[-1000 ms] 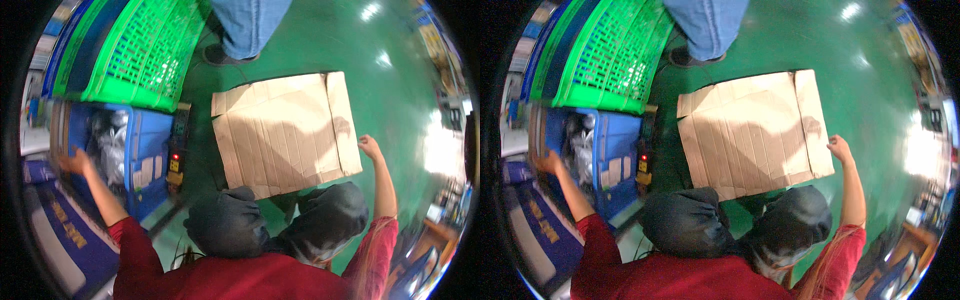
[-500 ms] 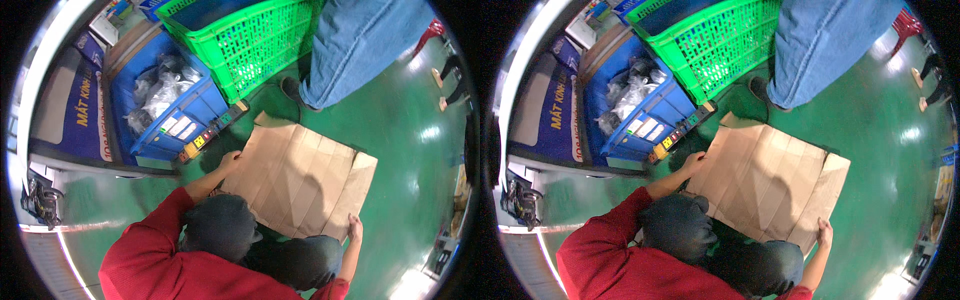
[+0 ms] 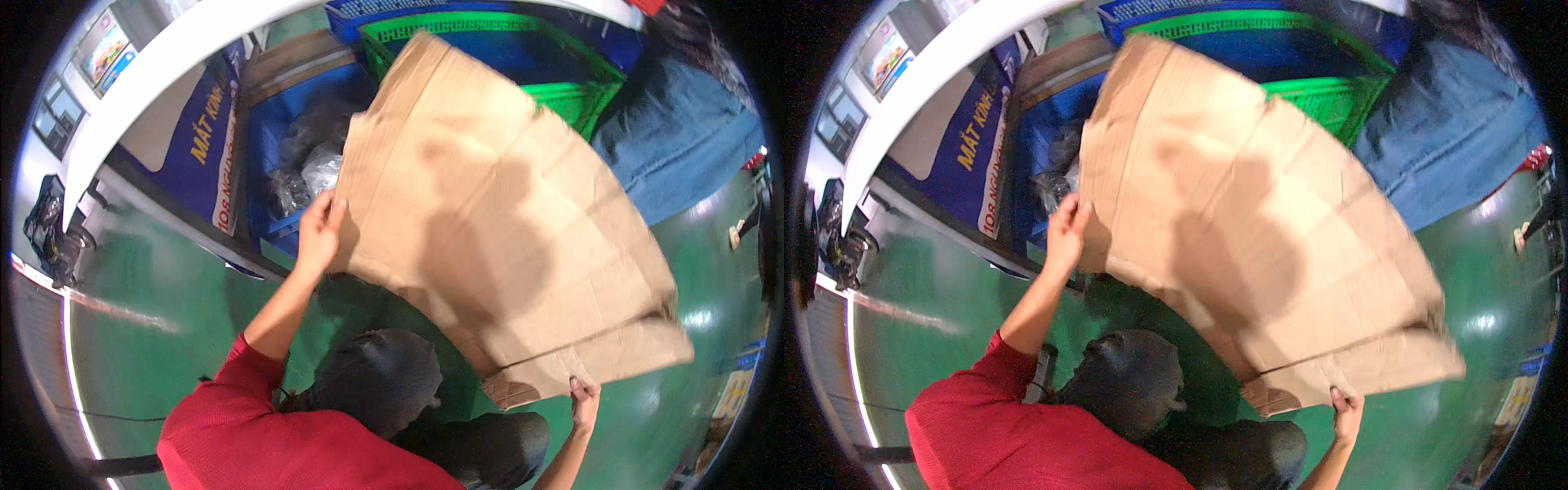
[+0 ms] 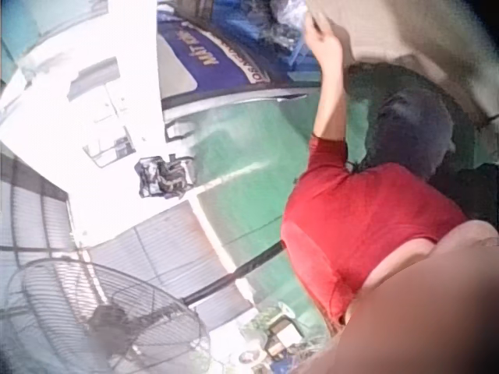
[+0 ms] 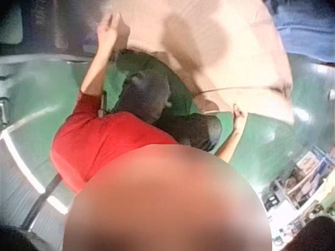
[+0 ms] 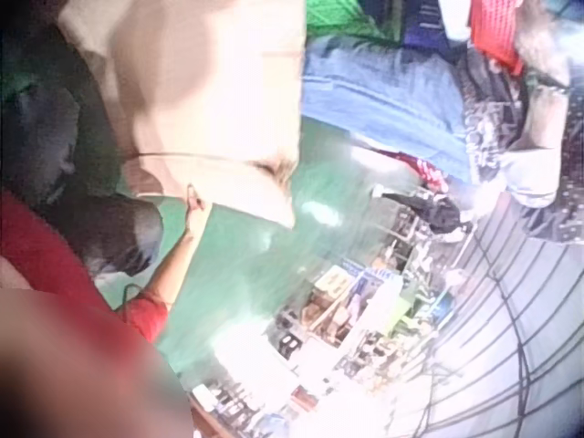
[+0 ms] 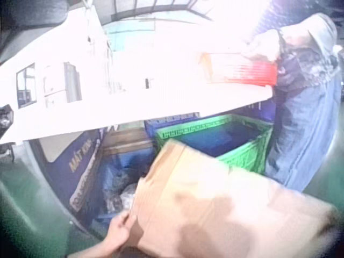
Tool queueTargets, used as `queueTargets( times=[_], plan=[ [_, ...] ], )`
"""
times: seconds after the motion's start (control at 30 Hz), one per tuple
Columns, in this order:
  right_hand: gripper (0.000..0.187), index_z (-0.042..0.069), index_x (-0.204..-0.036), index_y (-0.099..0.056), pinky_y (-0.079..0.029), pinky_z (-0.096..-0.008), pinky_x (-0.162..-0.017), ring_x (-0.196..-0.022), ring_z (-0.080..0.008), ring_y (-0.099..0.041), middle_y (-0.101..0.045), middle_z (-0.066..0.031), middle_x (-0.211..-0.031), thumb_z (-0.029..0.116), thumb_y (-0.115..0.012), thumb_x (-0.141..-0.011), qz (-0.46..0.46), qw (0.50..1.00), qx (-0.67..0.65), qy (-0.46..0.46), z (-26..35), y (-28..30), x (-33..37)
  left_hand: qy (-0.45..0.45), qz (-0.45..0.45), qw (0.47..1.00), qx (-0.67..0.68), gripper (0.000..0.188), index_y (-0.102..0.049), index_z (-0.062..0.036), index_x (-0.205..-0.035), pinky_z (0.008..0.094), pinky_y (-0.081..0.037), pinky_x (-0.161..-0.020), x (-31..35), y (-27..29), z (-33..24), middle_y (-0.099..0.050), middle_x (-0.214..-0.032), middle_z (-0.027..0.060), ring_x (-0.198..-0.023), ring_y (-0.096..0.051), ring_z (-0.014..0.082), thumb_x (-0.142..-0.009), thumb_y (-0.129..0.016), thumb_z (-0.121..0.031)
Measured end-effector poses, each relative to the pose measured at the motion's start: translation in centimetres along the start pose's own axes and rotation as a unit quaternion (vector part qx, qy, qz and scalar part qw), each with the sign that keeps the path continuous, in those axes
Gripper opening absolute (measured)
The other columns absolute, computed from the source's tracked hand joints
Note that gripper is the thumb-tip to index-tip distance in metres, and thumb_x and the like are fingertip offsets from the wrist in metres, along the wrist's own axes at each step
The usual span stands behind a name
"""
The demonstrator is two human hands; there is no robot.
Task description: The person sits on the floor and repeatedly picks up small plastic-wrapped packages from a blue bin, briefly holds them, and places them onto a cardboard sheet. The person continues this cycle of picking and placing packages throughout the clip.
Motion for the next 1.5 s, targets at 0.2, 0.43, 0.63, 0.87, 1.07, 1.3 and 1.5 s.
queueTargets(
  times=[0.2, 0.43, 0.63, 0.87, 1.07, 1.3, 1.5],
  plan=[
    [0.029, -0.001, -0.104, -0.054, -0.045, -0.0254, -0.066, -0.079, -0.0128, -0.057, -0.059, -0.006, -0.096, 0.003, -0.06, -0.076, 0.111, 0.987, -0.112, 0.017, 8.5, -14.7, -6.4, -0.236, -0.152, 0.934, -0.222, 0.029, -0.052, 0.0006, -0.107, 0.0371, -0.038, -0.088, -10.7, 4.7, -7.2, -0.053, -0.107, 0.0203, -0.102, -0.049, 0.0339, -0.079, -0.049, -0.006],
    [0.031, 0.002, -0.107, -0.052, -0.046, -0.0265, -0.061, -0.088, -0.0145, -0.053, -0.056, -0.0061, -0.101, 0.012, -0.06, -0.079, 0.198, 0.967, -0.135, 0.086, 16.6, -38.8, -7.3, -0.301, -0.121, 0.909, -0.262, 0.04, -0.047, -0.0045, -0.116, 0.0381, -0.03, -0.097, -3.6, 5.8, -11.0, -0.042, -0.122, 0.0187, -0.117, -0.037, 0.0339, -0.077, -0.053, -0.007],
    [0.038, 0.001, -0.115, -0.042, -0.051, -0.0289, -0.053, -0.076, -0.0196, -0.056, -0.052, -0.0117, -0.103, 0.005, -0.055, -0.079, 0.19, 0.952, -0.237, 0.039, 12.3, -54.0, -7.2, -0.059, 0.097, 0.939, -0.324, 0.049, -0.044, -0.0081, -0.12, 0.0542, -0.022, -0.098, 0.2, 8.1, -5.4, -0.036, -0.128, 0.0161, -0.121, -0.031, 0.0341, -0.078, -0.06, -0.025],
    [0.036, -0.01, -0.111, -0.036, -0.054, -0.0357, -0.044, -0.06, -0.0286, -0.062, -0.055, -0.024, -0.088, 0.009, -0.048, -0.084, 0.232, 0.958, -0.154, -0.063, 9.5, -57.9, -8.2, 0.012, 0.179, 0.829, -0.53, 0.066, -0.025, -0.0209, -0.133, 0.0601, -0.019, -0.097, 0.5, 9.2, 1.2, -0.028, -0.136, 0.0083, -0.126, -0.025, 0.0309, -0.074, -0.054, -0.009],
    [0.037, -0.018, -0.101, -0.036, -0.054, -0.0379, -0.044, -0.054, -0.0339, -0.061, -0.058, -0.0264, -0.076, 0.017, -0.04, -0.089, 0.225, 0.961, -0.081, -0.137, 9.4, -59.3, -7.4, -0.042, 0.107, 0.828, -0.549, 0.058, -0.035, -0.0236, -0.129, 0.0567, -0.027, -0.094, -1.5, 9.1, 6.3, -0.039, -0.131, 0.007, -0.119, -0.037, 0.0309, -0.076, -0.043, -0.001],
    [0.052, -0.006, -0.08, -0.047, -0.05, -0.0328, -0.041, -0.047, -0.0261, -0.059, -0.056, -0.0168, -0.062, 0.045, -0.044, -0.085, 0.384, 0.883, 0.163, -0.212, 9.0, -56.9, -10.9, 0.0, 0.149, 0.84, -0.522, 0.044, -0.044, -0.0264, -0.123, 0.0556, -0.032, -0.092, -3.4, 9.5, 6.4, -0.042, -0.129, 0.0028, -0.117, -0.041, 0.0295, -0.081, -0.04, -0.012],
    [0.053, -0.002, -0.079, -0.05, -0.049, -0.0312, -0.039, -0.048, -0.0224, -0.06, -0.06, -0.0159, -0.063, 0.051, -0.046, -0.082, 0.514, 0.834, 0.141, -0.143, 10.0, -48.2, -10.7, 0.001, 0.181, 0.779, -0.6, 0.056, -0.036, -0.0272, -0.128, 0.0594, -0.028, -0.092, -2.5, 8.2, 5.2, -0.036, -0.133, 0.0032, -0.121, -0.035, 0.0281, -0.077, -0.042, -0.005]
  ],
)
Point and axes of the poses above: each hand's wrist, its own x-axis away from the middle knuckle, its own y-axis out of the back of the hand, z = x × y, the point moved 1 cm from there along -x, towards the middle knuckle
